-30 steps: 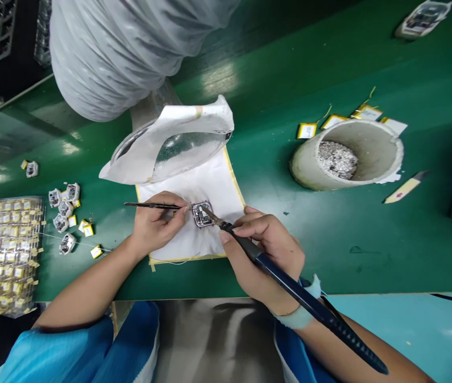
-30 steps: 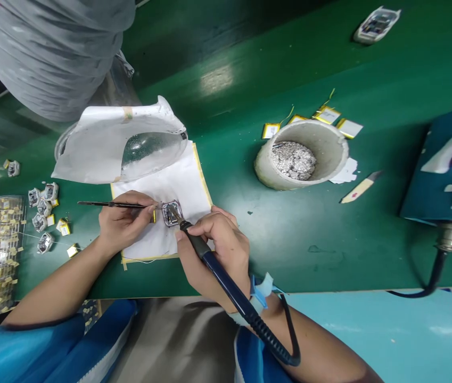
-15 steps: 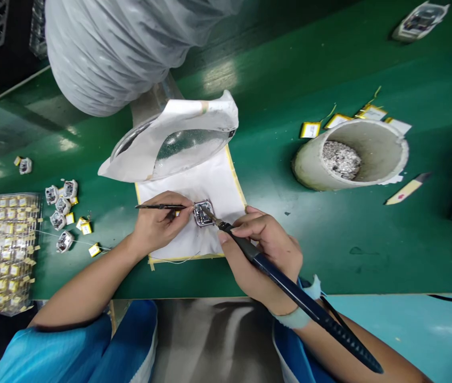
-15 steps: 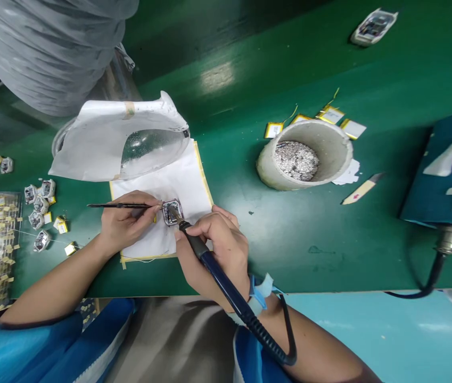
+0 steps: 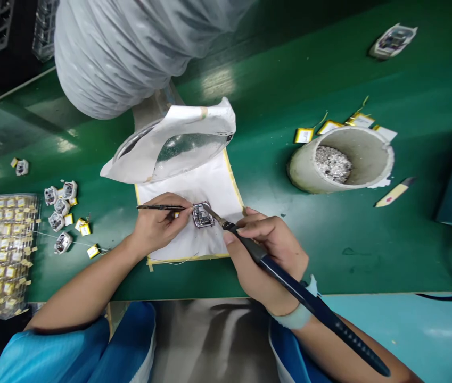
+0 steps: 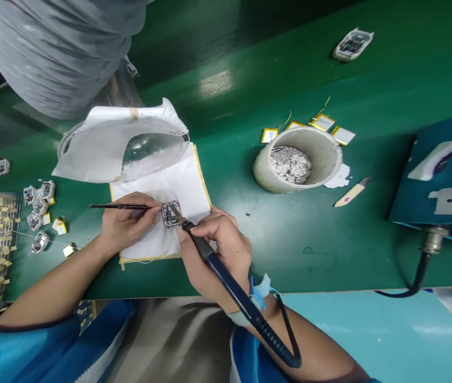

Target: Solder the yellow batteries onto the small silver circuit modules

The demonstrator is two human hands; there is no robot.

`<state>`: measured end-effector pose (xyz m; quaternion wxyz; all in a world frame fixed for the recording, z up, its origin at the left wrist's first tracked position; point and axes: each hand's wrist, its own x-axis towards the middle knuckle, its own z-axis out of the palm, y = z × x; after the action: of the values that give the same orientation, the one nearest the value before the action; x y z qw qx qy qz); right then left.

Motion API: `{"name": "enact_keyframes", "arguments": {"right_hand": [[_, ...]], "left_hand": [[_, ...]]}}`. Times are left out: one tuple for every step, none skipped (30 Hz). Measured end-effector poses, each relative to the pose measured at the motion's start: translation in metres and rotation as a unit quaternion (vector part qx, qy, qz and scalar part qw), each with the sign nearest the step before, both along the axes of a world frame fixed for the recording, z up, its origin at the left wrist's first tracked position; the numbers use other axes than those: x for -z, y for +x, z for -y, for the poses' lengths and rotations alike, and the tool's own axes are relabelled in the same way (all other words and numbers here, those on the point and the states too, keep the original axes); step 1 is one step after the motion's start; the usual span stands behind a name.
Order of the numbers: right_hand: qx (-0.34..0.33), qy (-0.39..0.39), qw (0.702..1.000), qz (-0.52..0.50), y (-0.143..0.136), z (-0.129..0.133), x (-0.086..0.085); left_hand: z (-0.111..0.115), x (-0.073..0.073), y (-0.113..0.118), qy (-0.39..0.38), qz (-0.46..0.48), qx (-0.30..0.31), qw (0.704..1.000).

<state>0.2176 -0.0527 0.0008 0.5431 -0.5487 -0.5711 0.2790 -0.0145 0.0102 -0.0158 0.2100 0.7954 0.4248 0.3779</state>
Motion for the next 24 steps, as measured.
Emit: {"name": "enact_keyframes", "arguments": {"right_hand": [[0.013, -0.005, 1.000, -0.016, 0.002, 0.001, -0.002], [0.026, -0.010, 0.999, -0.031, 0.004, 0.003, -0.004], [0.040, -0.012, 0.998, -0.045, 0.007, 0.005, -0.005], [0.058, -0.012, 0.997, -0.058, 0.012, 0.007, -0.007], [0.081, -0.008, 0.994, -0.067, 0.018, 0.010, -0.007], [0.107, -0.003, 0.992, -0.073, 0.025, 0.013, -0.005], [0.134, -0.002, 0.988, -0.075, 0.033, 0.016, -0.003], [0.160, -0.006, 0.984, -0.074, 0.041, 0.018, 0.002], [0.183, -0.018, 0.980, -0.074, 0.048, 0.020, 0.007], [0.201, -0.038, 0.976, -0.075, 0.055, 0.022, 0.013], [0.213, -0.060, 0.972, -0.082, 0.061, 0.022, 0.020], [0.221, -0.079, 0.967, -0.094, 0.065, 0.022, 0.025], [0.226, -0.090, 0.964, -0.105, 0.067, 0.022, 0.030], [0.227, -0.091, 0.963, -0.113, 0.068, 0.021, 0.033], [0.223, -0.086, 0.964, -0.117, 0.068, 0.020, 0.034], [0.217, -0.080, 0.966, -0.120, 0.067, 0.019, 0.034], [0.206, -0.073, 0.968, -0.122, 0.065, 0.017, 0.033], [0.194, -0.068, 0.971, -0.125, 0.063, 0.016, 0.031], [0.185, -0.064, 0.972, -0.128, 0.061, 0.015, 0.029], [0.176, -0.061, 0.974, -0.132, 0.060, 0.014, 0.027], [0.169, -0.057, 0.975, -0.136, 0.058, 0.013, 0.026], [0.162, -0.055, 0.975, -0.141, 0.057, 0.012, 0.025], [0.154, -0.053, 0.976, -0.146, 0.056, 0.011, 0.025], [0.147, -0.051, 0.976, -0.151, 0.056, 0.011, 0.026]], "left_hand": [[0.000, 0.000, 0.000, 0.003, -0.002, -0.001, 1.000], [0.000, 0.000, -0.001, 0.008, -0.001, -0.002, 1.000], [0.000, 0.000, -0.002, 0.014, 0.004, -0.003, 1.000], [0.000, -0.001, -0.003, 0.022, 0.017, -0.005, 1.000], [0.000, -0.002, -0.006, 0.034, 0.038, -0.008, 0.999], [0.001, -0.004, -0.008, 0.049, 0.066, -0.015, 0.997], [0.002, -0.007, -0.010, 0.065, 0.091, -0.020, 0.993], [0.004, -0.010, -0.012, 0.079, 0.102, -0.020, 0.992], [0.006, -0.013, -0.013, 0.085, 0.087, -0.012, 0.993], [0.009, -0.015, -0.013, 0.081, 0.043, 0.001, 0.996], [0.011, -0.017, -0.012, 0.067, -0.025, 0.015, 0.997], [0.014, -0.018, -0.009, 0.047, -0.104, 0.024, 0.993], [0.016, -0.019, -0.007, 0.027, -0.178, 0.026, 0.983], [0.018, -0.018, -0.004, 0.012, -0.234, 0.018, 0.972], [0.019, -0.017, -0.001, 0.005, -0.268, 0.007, 0.963], [0.020, -0.017, 0.002, 0.008, -0.281, -0.002, 0.960], [0.020, -0.018, 0.004, 0.020, -0.279, -0.008, 0.960], [0.019, -0.020, 0.006, 0.037, -0.266, -0.011, 0.963], [0.018, -0.025, 0.008, 0.058, -0.247, -0.013, 0.967], [0.017, -0.032, 0.011, 0.078, -0.231, -0.012, 0.970], [0.015, -0.041, 0.015, 0.094, -0.217, -0.009, 0.972], [0.013, -0.053, 0.022, 0.108, -0.203, -0.006, 0.973], [0.010, -0.066, 0.031, 0.120, -0.191, -0.002, 0.974], [0.006, -0.080, 0.043, 0.129, -0.180, 0.000, 0.975]]}}
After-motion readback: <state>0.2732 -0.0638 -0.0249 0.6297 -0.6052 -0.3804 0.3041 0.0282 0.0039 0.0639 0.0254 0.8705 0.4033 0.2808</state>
